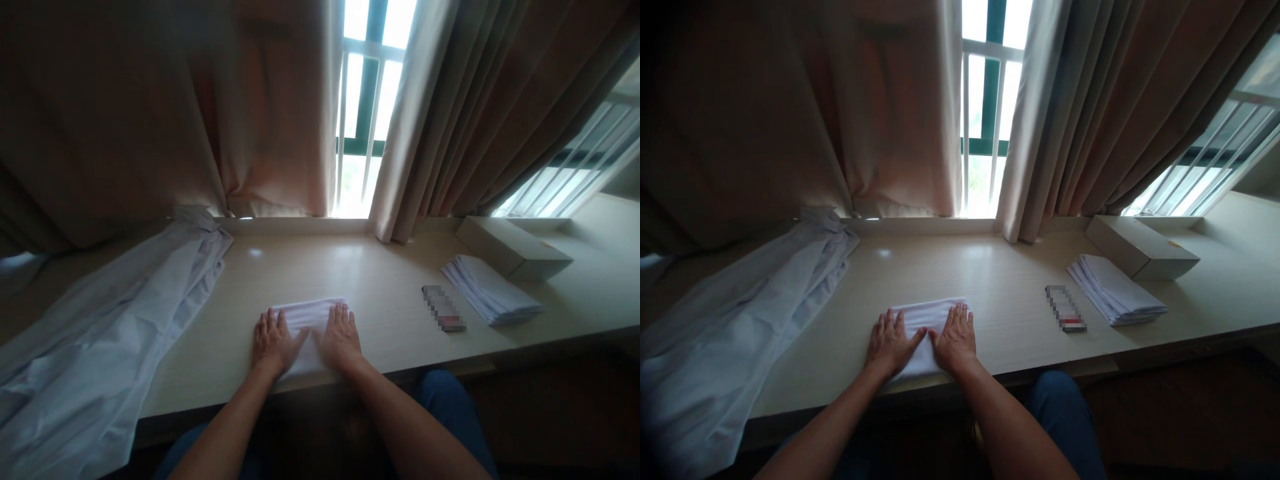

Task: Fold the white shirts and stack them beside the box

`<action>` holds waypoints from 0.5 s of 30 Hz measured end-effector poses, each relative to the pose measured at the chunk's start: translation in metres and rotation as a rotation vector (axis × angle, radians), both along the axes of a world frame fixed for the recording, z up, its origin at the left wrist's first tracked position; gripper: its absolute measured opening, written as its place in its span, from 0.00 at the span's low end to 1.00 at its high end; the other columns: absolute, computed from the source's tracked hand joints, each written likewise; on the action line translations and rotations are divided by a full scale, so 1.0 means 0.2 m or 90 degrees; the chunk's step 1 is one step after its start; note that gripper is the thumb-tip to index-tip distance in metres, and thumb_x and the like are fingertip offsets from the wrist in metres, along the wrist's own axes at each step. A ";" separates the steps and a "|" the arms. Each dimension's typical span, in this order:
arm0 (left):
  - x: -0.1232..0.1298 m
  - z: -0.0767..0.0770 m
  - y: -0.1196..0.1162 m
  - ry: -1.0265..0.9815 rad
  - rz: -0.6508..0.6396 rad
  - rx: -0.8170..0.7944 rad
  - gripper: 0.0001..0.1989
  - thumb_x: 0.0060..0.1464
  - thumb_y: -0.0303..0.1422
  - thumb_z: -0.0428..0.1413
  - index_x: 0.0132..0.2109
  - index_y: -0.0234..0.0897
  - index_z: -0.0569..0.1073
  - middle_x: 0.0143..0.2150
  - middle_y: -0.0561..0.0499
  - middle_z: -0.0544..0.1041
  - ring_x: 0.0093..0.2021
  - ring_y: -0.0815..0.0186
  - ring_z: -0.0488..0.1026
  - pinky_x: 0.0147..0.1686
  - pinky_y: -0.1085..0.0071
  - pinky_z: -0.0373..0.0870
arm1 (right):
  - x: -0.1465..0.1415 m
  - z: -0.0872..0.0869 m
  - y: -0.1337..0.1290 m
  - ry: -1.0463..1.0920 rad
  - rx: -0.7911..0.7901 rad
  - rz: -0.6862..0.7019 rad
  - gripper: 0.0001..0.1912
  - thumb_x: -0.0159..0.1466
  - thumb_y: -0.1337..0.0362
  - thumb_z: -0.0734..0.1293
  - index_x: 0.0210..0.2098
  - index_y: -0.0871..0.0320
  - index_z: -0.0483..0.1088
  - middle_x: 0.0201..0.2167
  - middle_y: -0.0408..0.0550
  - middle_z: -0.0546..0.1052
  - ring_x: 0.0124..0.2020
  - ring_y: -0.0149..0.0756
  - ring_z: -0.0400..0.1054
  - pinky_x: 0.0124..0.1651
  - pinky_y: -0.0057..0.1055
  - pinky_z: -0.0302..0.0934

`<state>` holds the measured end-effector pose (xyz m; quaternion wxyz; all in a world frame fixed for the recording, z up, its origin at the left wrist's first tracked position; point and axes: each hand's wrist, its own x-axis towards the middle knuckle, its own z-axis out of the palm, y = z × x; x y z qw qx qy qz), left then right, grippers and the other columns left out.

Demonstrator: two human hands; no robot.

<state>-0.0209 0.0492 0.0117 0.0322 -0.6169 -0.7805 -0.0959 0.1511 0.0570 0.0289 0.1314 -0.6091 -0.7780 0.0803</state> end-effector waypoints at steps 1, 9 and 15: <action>0.01 0.01 0.01 -0.003 0.001 -0.005 0.50 0.51 0.62 0.38 0.67 0.25 0.53 0.69 0.31 0.49 0.69 0.45 0.42 0.64 0.54 0.38 | 0.01 0.00 0.01 -0.003 -0.004 0.000 0.46 0.66 0.41 0.46 0.67 0.76 0.43 0.68 0.66 0.38 0.70 0.51 0.27 0.67 0.47 0.24; 0.18 0.02 0.09 -0.015 -0.016 0.003 0.50 0.51 0.61 0.40 0.67 0.23 0.51 0.69 0.30 0.48 0.69 0.45 0.41 0.65 0.53 0.36 | 0.16 0.02 0.07 -0.022 -0.020 -0.023 0.45 0.66 0.42 0.48 0.68 0.74 0.41 0.69 0.62 0.37 0.70 0.49 0.25 0.67 0.48 0.25; 0.32 -0.01 0.07 -0.031 -0.031 0.022 0.50 0.51 0.61 0.40 0.67 0.22 0.51 0.69 0.29 0.47 0.69 0.44 0.39 0.65 0.53 0.35 | 0.30 0.04 0.05 -0.041 -0.034 -0.034 0.44 0.66 0.42 0.49 0.68 0.73 0.42 0.69 0.61 0.38 0.70 0.49 0.24 0.68 0.47 0.25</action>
